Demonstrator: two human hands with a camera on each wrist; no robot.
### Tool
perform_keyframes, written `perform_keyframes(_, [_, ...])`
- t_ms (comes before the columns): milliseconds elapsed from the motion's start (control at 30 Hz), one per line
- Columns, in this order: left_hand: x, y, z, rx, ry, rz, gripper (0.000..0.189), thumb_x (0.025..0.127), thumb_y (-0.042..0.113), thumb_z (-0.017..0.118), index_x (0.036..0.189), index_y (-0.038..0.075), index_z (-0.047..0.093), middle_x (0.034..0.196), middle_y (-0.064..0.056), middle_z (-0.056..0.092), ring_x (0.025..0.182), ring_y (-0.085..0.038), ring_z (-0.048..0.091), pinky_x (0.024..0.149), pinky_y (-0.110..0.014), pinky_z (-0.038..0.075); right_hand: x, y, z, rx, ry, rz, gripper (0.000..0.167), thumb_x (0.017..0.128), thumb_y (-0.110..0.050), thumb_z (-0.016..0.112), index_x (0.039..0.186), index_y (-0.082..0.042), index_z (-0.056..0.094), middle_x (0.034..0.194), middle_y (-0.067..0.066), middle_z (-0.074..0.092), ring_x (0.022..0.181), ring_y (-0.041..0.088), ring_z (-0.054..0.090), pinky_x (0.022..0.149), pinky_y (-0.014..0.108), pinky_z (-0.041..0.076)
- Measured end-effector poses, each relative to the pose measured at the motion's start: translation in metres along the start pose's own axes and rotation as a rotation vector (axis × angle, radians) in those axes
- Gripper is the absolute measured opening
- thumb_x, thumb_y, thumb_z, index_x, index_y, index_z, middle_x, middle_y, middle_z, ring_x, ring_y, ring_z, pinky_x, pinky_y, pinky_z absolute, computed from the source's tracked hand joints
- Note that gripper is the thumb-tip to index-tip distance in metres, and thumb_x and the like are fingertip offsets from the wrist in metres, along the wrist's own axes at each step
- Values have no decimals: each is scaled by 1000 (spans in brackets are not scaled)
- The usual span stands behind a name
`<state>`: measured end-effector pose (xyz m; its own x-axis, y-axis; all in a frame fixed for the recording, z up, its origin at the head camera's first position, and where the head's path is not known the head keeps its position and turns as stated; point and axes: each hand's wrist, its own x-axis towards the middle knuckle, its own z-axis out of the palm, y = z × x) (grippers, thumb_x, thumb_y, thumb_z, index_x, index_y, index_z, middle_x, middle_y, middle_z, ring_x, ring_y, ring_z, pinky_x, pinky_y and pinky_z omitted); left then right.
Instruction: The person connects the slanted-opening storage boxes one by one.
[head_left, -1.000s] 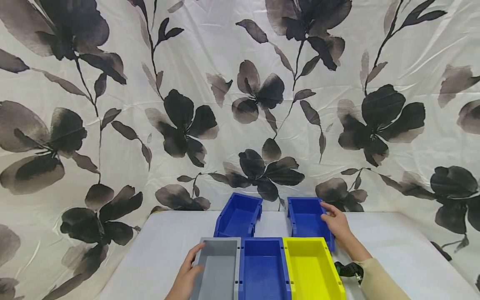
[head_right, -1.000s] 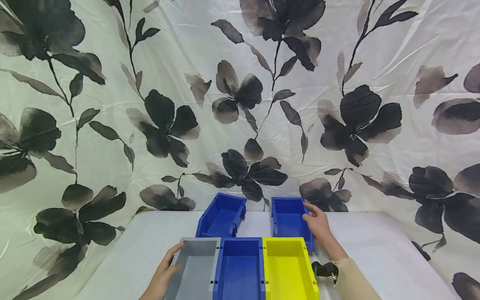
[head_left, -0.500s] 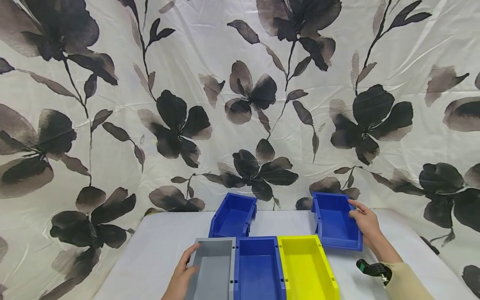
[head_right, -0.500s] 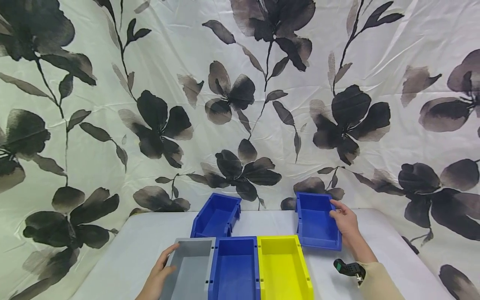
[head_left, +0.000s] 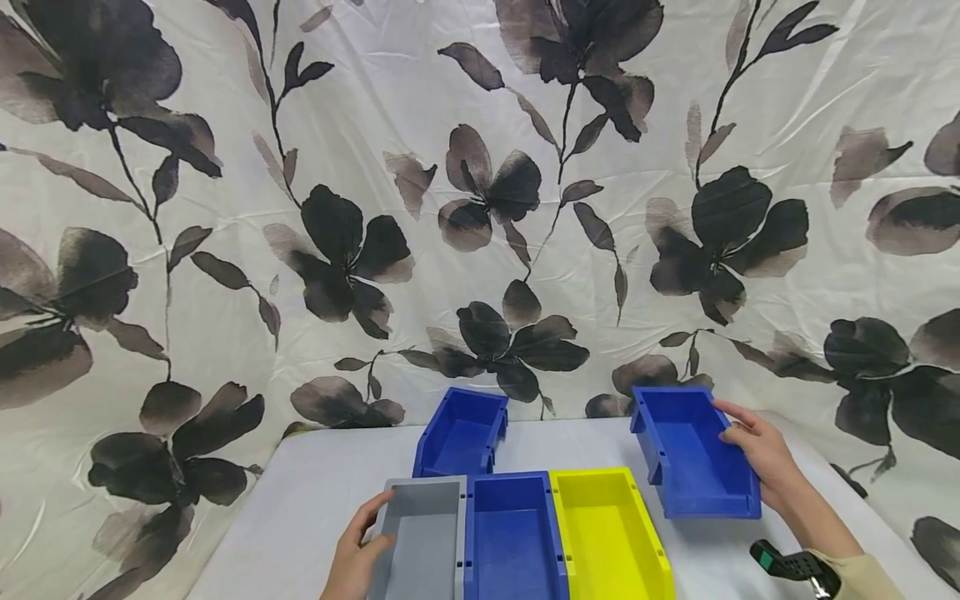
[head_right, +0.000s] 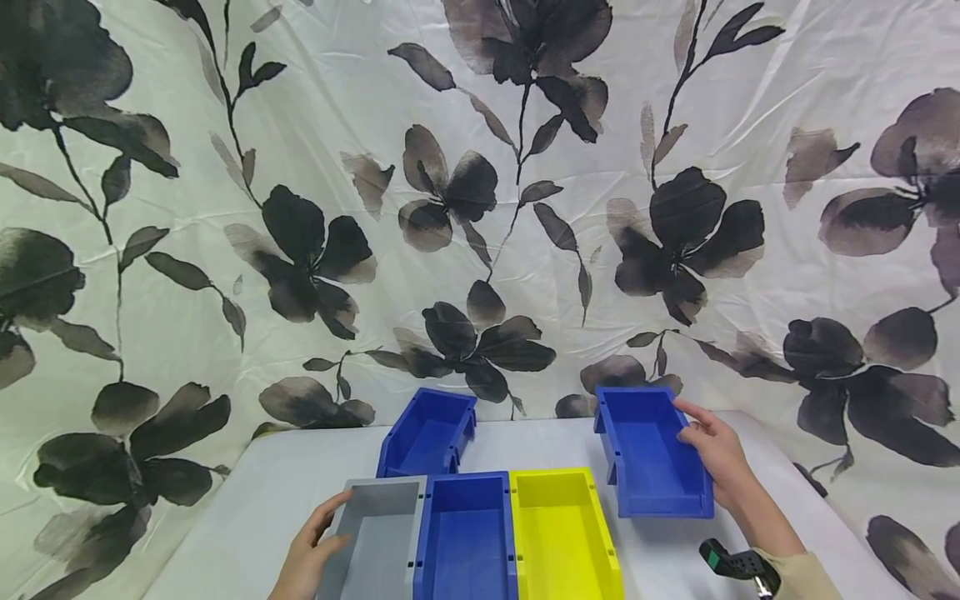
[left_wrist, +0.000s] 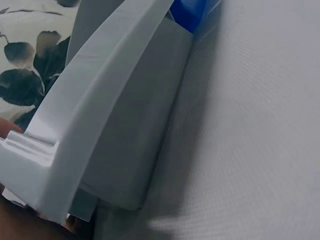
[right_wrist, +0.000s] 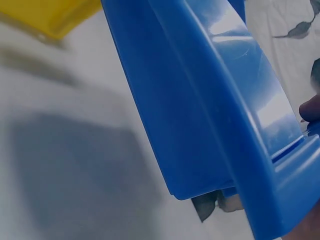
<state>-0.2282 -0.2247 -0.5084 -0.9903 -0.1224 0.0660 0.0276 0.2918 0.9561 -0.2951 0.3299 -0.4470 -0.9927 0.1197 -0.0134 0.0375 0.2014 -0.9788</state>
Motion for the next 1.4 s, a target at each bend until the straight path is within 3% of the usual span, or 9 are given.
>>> perform_keyframes(133, [1, 1, 0, 9, 21, -32, 62, 79, 0, 57, 140, 7, 50, 132, -26, 51, 115, -39, 50, 80, -45, 47, -12, 0, 0, -18, -24, -5, 60, 97, -13, 52, 153, -12, 29, 141, 24, 36, 119, 34, 41, 80, 34, 44])
perform_keyframes(367, [3, 2, -4, 12, 28, -65, 61, 79, 0, 58, 139, 7, 51, 130, -26, 52, 112, -38, 53, 80, -44, 48, -27, -3, -2, -16, -44, 13, 58, 96, -15, 55, 151, -17, 35, 136, 17, 41, 112, 23, 45, 85, 38, 41])
perform_keyframes(567, [4, 4, -7, 18, 22, -74, 61, 80, 2, 58, 140, 6, 50, 133, -27, 49, 117, -41, 49, 81, -46, 47, -38, -5, 0, 50, -58, 73, 62, 95, -11, 53, 152, -22, 33, 155, 25, 17, 135, 41, 23, 103, 60, 24])
perform_keyframes(667, [5, 4, -8, 12, 22, -78, 60, 81, 3, 58, 141, 6, 49, 135, -28, 48, 120, -43, 47, 83, -48, 47, -43, -5, 0, 32, -48, 68, 60, 94, -12, 55, 150, -26, 38, 145, 22, 34, 129, 35, 34, 100, 53, 33])
perform_keyframes(733, [5, 5, -8, 10, 22, -83, 59, 82, 3, 57, 141, 5, 49, 135, -28, 47, 120, -43, 47, 84, -48, 47, -46, -4, 1, 27, -40, 58, 57, 93, -12, 57, 146, -26, 43, 127, 14, 50, 115, 25, 46, 92, 42, 40])
perform_keyframes(833, [5, 6, -8, 24, 24, -98, 59, 82, 4, 57, 141, 5, 48, 135, -29, 47, 120, -44, 46, 84, -49, 47, -48, -4, 2, 10, -38, 56, 54, 92, -10, 59, 143, -24, 46, 105, 1, 56, 97, 14, 52, 80, 31, 44])
perform_keyframes(1100, [7, 7, -8, 45, -2, -113, 60, 83, 4, 56, 142, 7, 46, 142, -28, 40, 128, -48, 38, 89, -58, 42, -57, 0, 3, 26, -66, 95, 58, 92, -9, 57, 147, -21, 41, 109, 0, 52, 98, 15, 50, 80, 32, 43])
perform_keyframes(1267, [7, 4, -6, 44, -17, -105, 59, 83, 3, 56, 141, 5, 47, 141, -30, 40, 126, -49, 39, 85, -54, 46, -63, 7, 0, 129, -95, 111, 50, 91, -6, 57, 131, -37, 53, 113, -3, 55, 99, 15, 54, 80, 35, 47])
perform_keyframes(1400, [7, 4, -7, 43, -22, -109, 60, 82, 4, 56, 142, 6, 46, 139, -32, 41, 123, -48, 43, 81, -51, 47, -65, 9, 0, 173, -101, 116, 47, 91, -5, 58, 120, -42, 57, 110, -1, 59, 98, 16, 57, 80, 37, 49])
